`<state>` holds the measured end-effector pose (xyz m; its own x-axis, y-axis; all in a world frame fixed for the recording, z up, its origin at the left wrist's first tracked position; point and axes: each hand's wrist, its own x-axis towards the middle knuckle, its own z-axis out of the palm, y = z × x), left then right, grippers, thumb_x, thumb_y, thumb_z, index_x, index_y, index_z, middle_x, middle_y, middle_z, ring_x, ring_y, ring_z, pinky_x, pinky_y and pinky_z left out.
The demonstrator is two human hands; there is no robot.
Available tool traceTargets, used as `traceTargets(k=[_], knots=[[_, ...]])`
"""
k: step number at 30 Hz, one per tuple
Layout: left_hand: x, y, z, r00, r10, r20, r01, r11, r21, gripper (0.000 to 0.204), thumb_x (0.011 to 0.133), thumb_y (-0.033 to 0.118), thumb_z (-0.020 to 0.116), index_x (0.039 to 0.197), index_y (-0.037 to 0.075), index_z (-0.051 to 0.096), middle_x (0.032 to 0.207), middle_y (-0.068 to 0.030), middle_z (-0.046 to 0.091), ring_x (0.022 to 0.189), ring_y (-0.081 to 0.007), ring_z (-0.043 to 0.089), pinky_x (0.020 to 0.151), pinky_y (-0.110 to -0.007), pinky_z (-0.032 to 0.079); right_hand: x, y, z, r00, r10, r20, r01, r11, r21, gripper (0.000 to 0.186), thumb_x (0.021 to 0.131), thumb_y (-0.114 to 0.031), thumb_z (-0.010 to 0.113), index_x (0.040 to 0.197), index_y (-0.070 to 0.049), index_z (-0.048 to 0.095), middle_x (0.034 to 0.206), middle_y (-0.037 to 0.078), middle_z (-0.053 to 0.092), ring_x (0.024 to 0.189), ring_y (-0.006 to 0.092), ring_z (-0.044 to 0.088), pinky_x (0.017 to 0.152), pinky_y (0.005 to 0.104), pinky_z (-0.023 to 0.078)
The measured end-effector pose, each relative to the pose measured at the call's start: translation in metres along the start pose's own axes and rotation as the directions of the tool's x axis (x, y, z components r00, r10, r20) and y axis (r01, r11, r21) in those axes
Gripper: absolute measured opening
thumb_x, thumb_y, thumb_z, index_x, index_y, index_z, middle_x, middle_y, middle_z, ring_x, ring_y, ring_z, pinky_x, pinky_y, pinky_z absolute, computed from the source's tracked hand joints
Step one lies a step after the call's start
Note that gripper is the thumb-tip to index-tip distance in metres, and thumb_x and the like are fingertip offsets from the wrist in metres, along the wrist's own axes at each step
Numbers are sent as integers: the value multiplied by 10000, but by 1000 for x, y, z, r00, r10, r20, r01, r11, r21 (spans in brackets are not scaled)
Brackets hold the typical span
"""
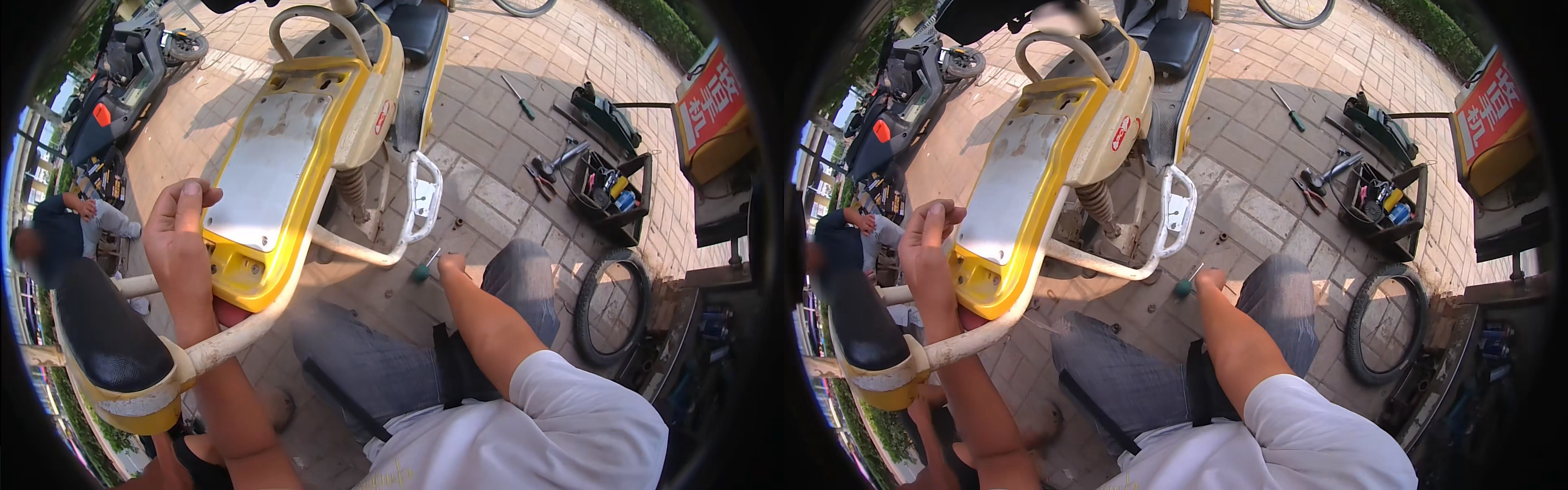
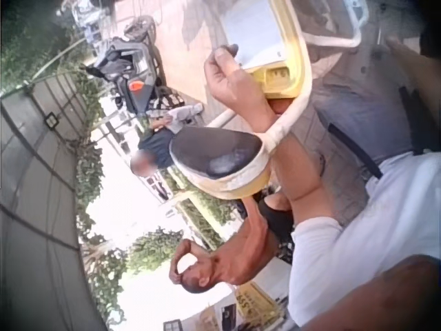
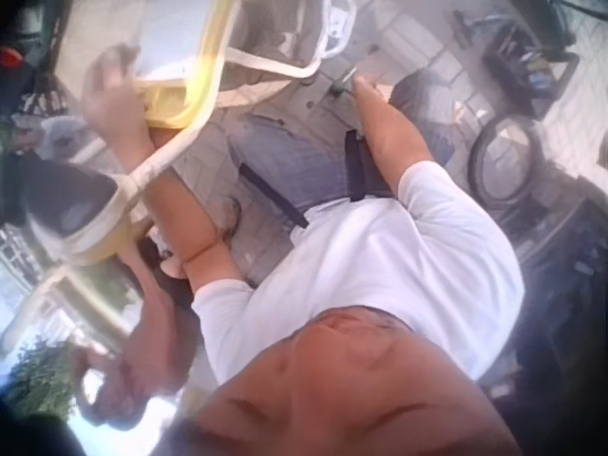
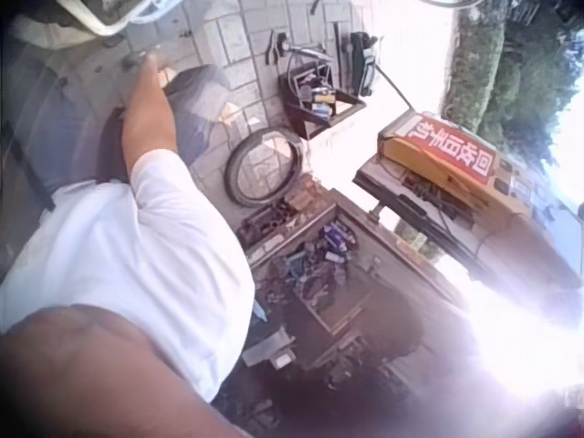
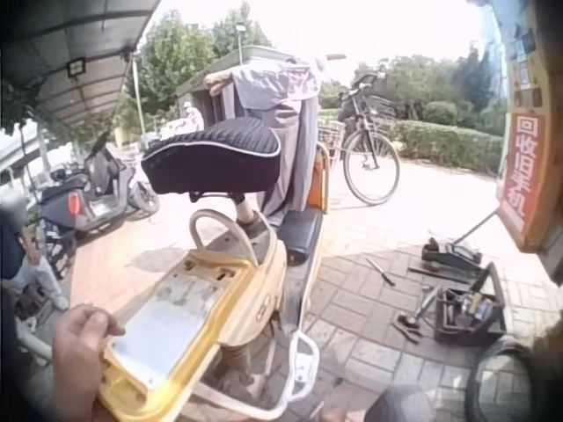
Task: The person removes the seat cover of a yellow scooter using a screwdriver, then uses pliers to disconnect wires from the battery. The person continues to manipulate the wiring and components under the seat.
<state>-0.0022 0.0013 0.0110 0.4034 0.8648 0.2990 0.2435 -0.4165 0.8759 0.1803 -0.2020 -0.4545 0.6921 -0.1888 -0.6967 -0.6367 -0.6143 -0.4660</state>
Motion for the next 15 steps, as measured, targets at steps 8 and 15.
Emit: traceTargets(k=[8,15], knots=[[-4,-6,-4,999,28,40,-27,999,-27,257,935,194,541,909,-48,624,834,-90,640,820,-145,593,794,-260,437,-55,35,0,809,-438,391,582,687,-435,631,760,-298,694,1333,-162,468,1249,235,501,1110,384,559,918,441,475],[1,7,3,999,34,27,-31,994,-108,213,921,163,532,881,-26,621,792,-77,637,784,-124,569,773,-254,417,-16,21,17,789,-268,552,597,546,-588,679,704,-357,752,1260,-72,485,1202,224,564,1108,337,580,903,397,488]])
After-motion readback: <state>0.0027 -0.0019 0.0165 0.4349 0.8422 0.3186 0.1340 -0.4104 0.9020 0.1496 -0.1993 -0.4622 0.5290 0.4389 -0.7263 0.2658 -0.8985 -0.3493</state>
